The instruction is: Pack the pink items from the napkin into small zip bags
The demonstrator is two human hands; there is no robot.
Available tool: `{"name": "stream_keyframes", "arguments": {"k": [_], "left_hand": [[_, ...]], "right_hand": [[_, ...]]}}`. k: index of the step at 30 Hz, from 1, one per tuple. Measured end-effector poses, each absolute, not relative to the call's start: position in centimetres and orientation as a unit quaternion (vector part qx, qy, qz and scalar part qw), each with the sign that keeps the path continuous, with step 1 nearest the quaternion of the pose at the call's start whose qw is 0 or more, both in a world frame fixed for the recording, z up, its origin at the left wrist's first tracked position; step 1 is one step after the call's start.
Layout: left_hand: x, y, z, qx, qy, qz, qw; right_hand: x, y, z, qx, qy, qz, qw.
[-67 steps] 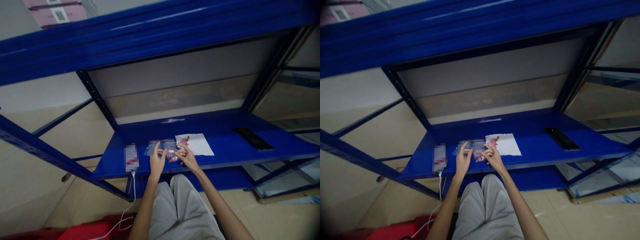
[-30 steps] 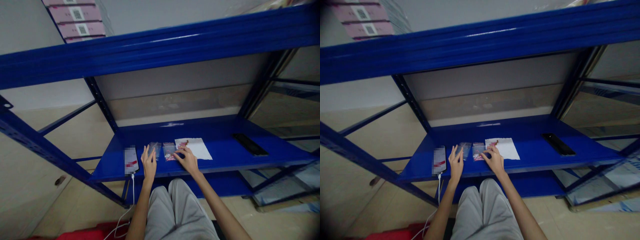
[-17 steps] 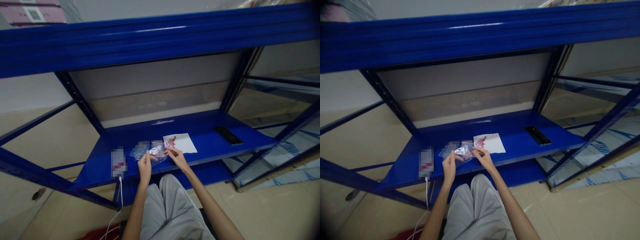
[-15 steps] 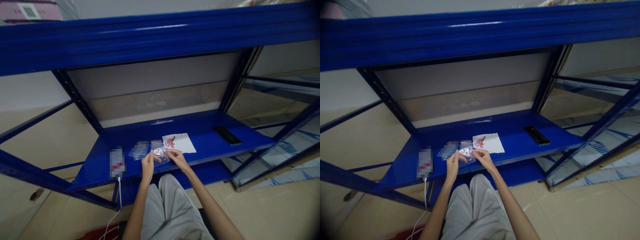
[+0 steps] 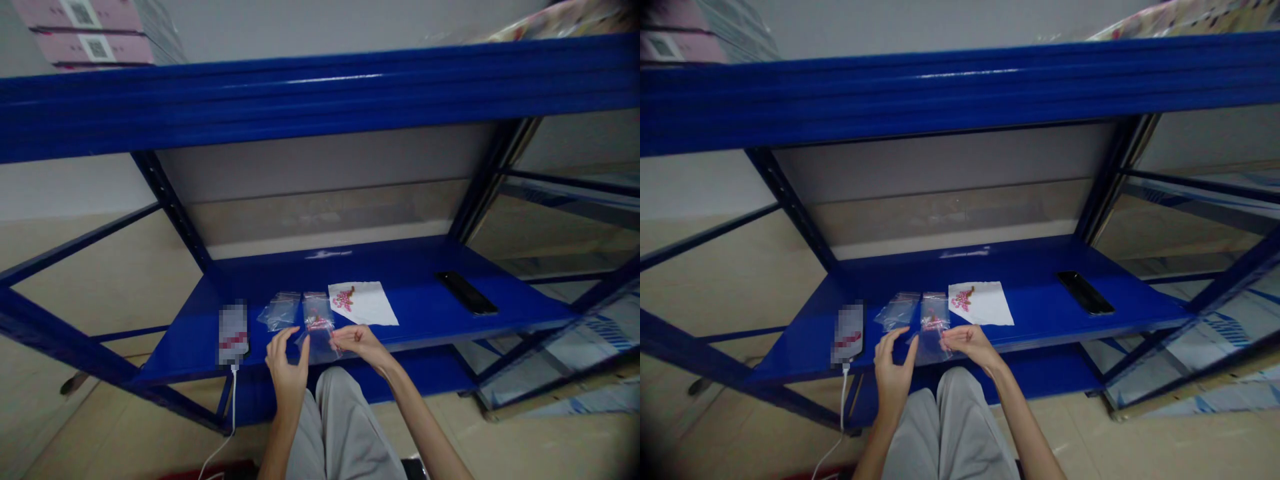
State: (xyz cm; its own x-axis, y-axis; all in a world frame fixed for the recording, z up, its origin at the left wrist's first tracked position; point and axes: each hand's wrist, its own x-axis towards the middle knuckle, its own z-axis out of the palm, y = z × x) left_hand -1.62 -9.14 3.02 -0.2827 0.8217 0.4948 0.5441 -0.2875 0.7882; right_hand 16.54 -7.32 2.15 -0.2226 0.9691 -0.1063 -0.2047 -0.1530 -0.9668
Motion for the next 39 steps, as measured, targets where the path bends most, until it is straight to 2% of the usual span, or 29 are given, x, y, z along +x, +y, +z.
{"name": "stream_keyframes", "arguments": {"k": [2,4,10,14,22,25,31,39], "left_hand": [[-1.6,-10.5,3.9,0.591,0.611,0.526,0.035],[-1.2,-11.8,4.7,0.636,0.606,0.477,0.017],[0.5,-14.5,6.2,0.715,0.556,0.405,0.128],[0.7,-16.0,7.0,0.731,0.515,0.400,0.202],[0.2,-19.8,7.7,0.703,0.504,0.419,0.277],[-0.1,-21.0,8.0,0.705,0.512,0.425,0.243],[-1.0,-22.4,8.9,0.745,0.528,0.395,0.100],[-1.1,-23.8,10.9,0.719,0.565,0.406,-0.002]], "right_hand": [[16.0,-8.2,2.9,-0.428,-0.441,0.631,0.473],[15.6,-9.3,3.7,-0.432,-0.433,0.627,0.482],[15.3,-12.2,5.2,-0.401,-0.455,0.643,0.468],[15.5,-13.8,5.7,-0.411,-0.473,0.628,0.461],[15.0,-17.0,8.1,-0.407,-0.524,0.612,0.430],[14.8,-18.4,9.5,-0.405,-0.575,0.570,0.424],[13.9,-20.8,11.6,-0.410,-0.689,0.346,0.487],[12.4,-22.5,12.3,-0.391,-0.718,0.220,0.532]]}}
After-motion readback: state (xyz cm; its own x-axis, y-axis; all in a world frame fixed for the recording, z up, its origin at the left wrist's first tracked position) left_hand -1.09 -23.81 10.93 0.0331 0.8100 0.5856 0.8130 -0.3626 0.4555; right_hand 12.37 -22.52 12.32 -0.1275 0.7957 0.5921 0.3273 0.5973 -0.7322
